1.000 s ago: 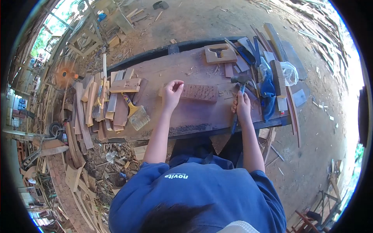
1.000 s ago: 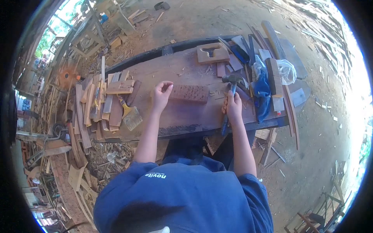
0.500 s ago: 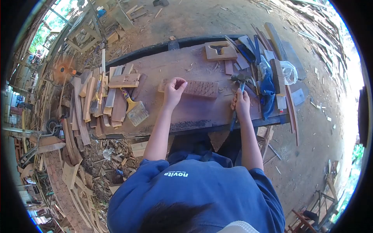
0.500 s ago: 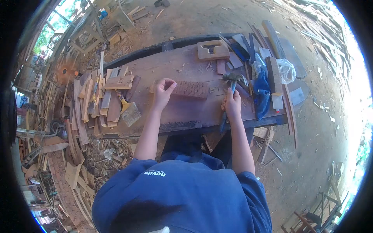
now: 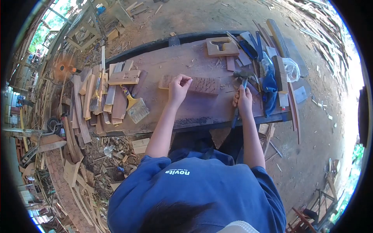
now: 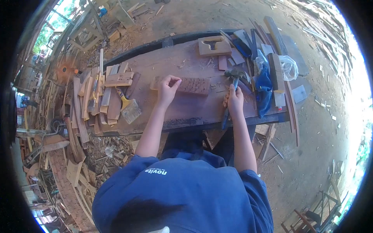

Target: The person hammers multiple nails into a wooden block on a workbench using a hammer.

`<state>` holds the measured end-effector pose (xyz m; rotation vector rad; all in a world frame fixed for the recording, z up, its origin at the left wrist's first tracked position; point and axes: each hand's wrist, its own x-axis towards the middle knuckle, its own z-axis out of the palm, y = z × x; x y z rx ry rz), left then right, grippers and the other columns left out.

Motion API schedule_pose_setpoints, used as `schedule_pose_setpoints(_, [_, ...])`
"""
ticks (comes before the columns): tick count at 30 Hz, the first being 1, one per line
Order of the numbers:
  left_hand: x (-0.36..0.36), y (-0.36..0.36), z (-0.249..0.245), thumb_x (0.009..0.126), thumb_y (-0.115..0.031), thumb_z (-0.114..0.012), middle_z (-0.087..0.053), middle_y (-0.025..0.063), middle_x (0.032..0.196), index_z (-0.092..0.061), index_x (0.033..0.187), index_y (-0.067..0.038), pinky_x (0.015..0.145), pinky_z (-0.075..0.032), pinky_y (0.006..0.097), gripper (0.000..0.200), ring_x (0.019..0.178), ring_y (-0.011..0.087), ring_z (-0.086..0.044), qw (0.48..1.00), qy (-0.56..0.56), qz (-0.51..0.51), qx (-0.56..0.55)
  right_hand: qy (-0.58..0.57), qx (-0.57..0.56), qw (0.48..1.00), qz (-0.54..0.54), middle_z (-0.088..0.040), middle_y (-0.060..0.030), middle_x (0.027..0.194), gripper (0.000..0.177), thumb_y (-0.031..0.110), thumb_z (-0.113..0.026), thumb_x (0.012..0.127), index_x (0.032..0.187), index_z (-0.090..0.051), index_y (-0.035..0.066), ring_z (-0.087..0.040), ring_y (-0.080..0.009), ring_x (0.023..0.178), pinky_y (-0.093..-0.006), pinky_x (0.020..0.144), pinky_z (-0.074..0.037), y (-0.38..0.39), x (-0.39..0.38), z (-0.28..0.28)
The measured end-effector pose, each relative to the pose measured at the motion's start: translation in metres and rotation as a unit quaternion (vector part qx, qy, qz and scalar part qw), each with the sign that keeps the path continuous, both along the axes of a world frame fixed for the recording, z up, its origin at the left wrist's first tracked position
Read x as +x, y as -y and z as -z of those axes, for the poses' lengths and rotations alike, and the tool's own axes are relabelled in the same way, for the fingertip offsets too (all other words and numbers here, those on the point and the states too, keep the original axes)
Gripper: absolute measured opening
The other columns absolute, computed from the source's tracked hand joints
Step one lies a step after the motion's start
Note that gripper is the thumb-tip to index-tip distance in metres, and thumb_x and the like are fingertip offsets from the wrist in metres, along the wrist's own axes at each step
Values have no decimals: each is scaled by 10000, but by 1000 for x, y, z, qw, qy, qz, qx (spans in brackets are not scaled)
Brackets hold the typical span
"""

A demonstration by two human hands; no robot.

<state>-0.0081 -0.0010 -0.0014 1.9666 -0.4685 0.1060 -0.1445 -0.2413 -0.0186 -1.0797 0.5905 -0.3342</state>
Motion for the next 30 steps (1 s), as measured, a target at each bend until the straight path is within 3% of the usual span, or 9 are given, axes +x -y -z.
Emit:
schedule_pose_setpoints(5, [-3,9,3,819,-119,-734,-628,61,719,-676,821,-54,657,-478,316,87,683,175,-603,999,27,-23,4,-3,-5,1000,-6,-408,10,620,262,325,-494,1018,897,-437,100,-400,-91,442,-256,377,-343,-1,-1,-4])
schedule_pose_setpoints(9, [-2,12,5,830,-94,-723,-670,72,781,-679,829,-26,681,-486,298,81,710,159,-621,997,63,-25,39,-4,2,1000,-4,-404,14,617,262,323,-489,1020,897,-438,98,-396,-86,441,-253,378,-344,-1,-2,-5])
schedule_pose_setpoints(12, [-1,16,8,793,-104,-741,-634,47,706,-659,771,-73,646,-469,347,91,655,197,-593,992,122,-29,13,1,-9,1000,0,-405,14,613,239,297,-487,1020,933,-455,77,-409,-87,439,-259,382,-367,-1,0,-3])
schedule_pose_setpoints(17, [-2,17,15,775,-103,-741,-647,-5,720,-640,759,-129,734,-425,375,106,704,203,-593,977,207,-37,31,-30,-53,998,-2,-415,12,611,239,299,-489,1018,937,-458,77,-417,-90,437,-263,378,-371,-5,1,-4])
schedule_pose_setpoints(22, [-5,13,18,774,-120,-749,-661,-24,750,-615,792,-140,761,-393,362,137,715,187,-590,976,210,-34,50,-34,-85,996,-6,-427,8,612,229,291,-486,1021,936,-456,80,-419,-82,428,-256,372,-370,-9,2,-6])
schedule_pose_setpoints(24, [-5,15,23,776,-126,-753,-662,-27,754,-601,802,-137,754,-387,354,155,707,179,-588,975,211,-45,61,15,-93,995,-13,-415,19,606,258,318,-461,1033,888,-432,107,-400,-73,417,-235,360,-353,-13,0,-8])
schedule_pose_setpoints(26, [-1,19,35,775,-129,-762,-634,-42,719,-561,807,-134,739,-379,348,204,683,169,-580,989,127,-43,-54,18,-106,994,-21,-415,20,605,263,319,-453,1036,882,-428,107,-399,-72,414,-232,358,-350,-17,-2,-11])
schedule_pose_setpoints(27, [-3,18,32,775,-129,-762,-634,-42,719,-561,807,-134,739,-379,348,204,683,169,-580,989,125,-48,-57,25,-117,992,-28,-415,21,604,268,319,-446,1039,875,-425,108,-398,-71,411,-228,356,-346,-21,-1,-14])
schedule_pose_setpoints(30, [-2,15,19,774,-118,-766,-610,-47,695,-537,799,-132,733,-377,353,231,664,174,-575,973,220,-66,20,24,-124,989,-72,-425,28,597,216,278,-468,1028,912,-446,98,-405,-51,425,-223,371,-355,-39,1,-43])
